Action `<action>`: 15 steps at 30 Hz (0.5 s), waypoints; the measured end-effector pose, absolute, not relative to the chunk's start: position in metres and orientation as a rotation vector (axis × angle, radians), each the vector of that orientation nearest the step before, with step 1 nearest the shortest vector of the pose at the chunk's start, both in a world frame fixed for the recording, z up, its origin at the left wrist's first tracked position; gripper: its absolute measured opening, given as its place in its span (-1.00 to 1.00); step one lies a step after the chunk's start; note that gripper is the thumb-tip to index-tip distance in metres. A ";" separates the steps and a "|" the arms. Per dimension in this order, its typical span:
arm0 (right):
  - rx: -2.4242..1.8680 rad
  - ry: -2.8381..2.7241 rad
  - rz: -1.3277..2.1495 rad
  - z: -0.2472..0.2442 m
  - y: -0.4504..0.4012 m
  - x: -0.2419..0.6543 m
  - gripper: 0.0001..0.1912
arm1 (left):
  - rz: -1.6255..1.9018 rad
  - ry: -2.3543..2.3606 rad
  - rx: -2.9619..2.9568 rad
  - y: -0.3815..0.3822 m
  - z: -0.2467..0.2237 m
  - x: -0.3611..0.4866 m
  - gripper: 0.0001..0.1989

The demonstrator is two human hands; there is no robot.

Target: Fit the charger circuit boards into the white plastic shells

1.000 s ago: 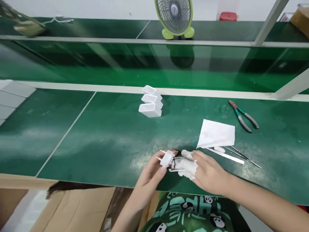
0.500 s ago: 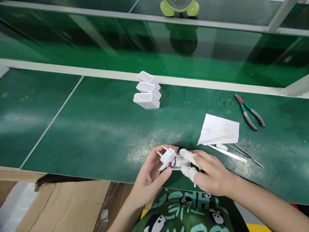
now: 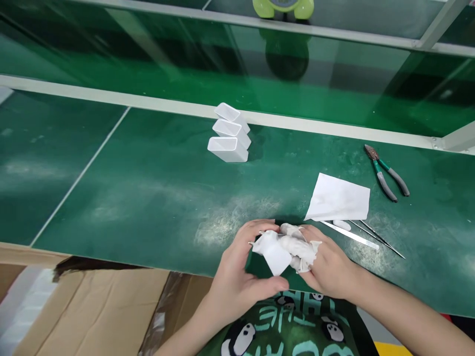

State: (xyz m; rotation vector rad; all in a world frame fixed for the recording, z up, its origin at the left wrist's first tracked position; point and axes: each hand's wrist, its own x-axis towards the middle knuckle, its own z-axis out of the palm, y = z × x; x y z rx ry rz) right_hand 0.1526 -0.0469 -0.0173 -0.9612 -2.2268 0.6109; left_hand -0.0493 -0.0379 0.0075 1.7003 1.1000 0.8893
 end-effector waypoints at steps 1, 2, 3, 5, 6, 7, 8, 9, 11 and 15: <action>-0.963 -2.221 0.602 -0.018 -0.048 0.154 -0.56 | 0.905 1.101 1.734 -0.038 0.006 -0.048 -0.39; -0.965 -2.213 0.584 -0.019 -0.049 0.155 -0.57 | 0.914 1.101 1.755 -0.037 0.006 -0.048 -0.40; -0.973 -2.208 0.572 -0.020 -0.049 0.156 -0.57 | 0.912 1.098 1.765 -0.037 0.007 -0.047 -0.44; -0.981 -2.204 0.586 -0.020 -0.050 0.157 -0.56 | 0.874 1.087 1.763 -0.036 0.011 -0.048 -0.53; -0.985 -2.206 0.611 -0.020 -0.050 0.158 -0.55 | 0.851 1.079 1.758 -0.036 0.014 -0.050 -0.57; -0.983 -2.202 0.629 -0.020 -0.050 0.158 -0.53 | 0.831 1.069 1.756 -0.035 0.017 -0.051 -0.60; -0.981 -2.199 0.639 -0.020 -0.050 0.159 -0.51 | 0.820 1.055 1.760 -0.033 0.019 -0.053 -0.61; -0.975 -2.197 0.630 -0.020 -0.050 0.159 -0.50 | 0.819 1.040 1.771 -0.032 0.021 -0.056 -0.60; -0.962 -2.204 0.587 -0.021 -0.050 0.160 -0.49 | 0.814 0.994 1.815 -0.029 0.023 -0.060 -0.58; -0.946 -2.243 0.515 -0.021 -0.051 0.162 -0.48 | 0.755 0.912 1.866 -0.026 0.022 -0.064 -0.52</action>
